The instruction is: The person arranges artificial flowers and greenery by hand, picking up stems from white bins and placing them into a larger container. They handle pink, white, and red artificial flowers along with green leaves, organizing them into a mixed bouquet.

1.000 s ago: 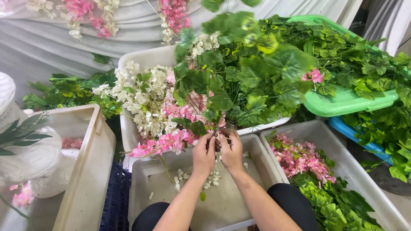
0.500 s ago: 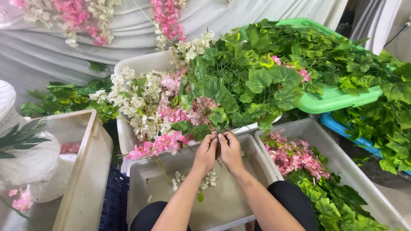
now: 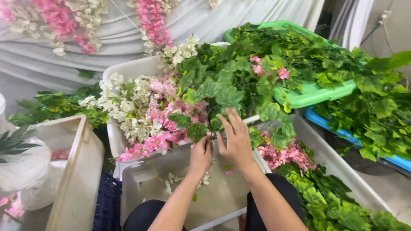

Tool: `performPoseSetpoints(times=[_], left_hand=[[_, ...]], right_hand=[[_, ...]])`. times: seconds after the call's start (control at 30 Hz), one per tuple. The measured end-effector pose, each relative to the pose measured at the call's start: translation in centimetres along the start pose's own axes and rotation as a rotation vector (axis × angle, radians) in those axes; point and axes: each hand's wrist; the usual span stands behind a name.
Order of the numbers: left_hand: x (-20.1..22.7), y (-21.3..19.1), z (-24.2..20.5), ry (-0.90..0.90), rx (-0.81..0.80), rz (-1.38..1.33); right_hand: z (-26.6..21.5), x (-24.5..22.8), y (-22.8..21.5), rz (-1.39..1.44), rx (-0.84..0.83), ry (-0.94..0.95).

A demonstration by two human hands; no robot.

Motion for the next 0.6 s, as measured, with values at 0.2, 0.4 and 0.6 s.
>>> performPoseSetpoints(times=[0.2, 0.4, 0.6], left_hand=[[2.3, 3.1, -0.8, 0.259, -0.062, 0.063], [7.5, 6.7, -0.6, 0.333, -0.142, 0.079], [8.6, 13.6, 0.8, 0.323, -0.34, 0.082]], right_hand=[[-2.2, 5.7, -1.6, -0.312, -0.074, 0.026], [-4.0, 9.2, -7.6, -0.422, -0.062, 0.144], [-8.3, 14.3, -12.2, -0.507, -0.094, 0.282]])
Point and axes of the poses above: each hand's wrist, its own z-axis towards the middle knuckle, its own y-axis out of the palm, x = y × z, and after that the axes turned 3 degrees about z, right-handed
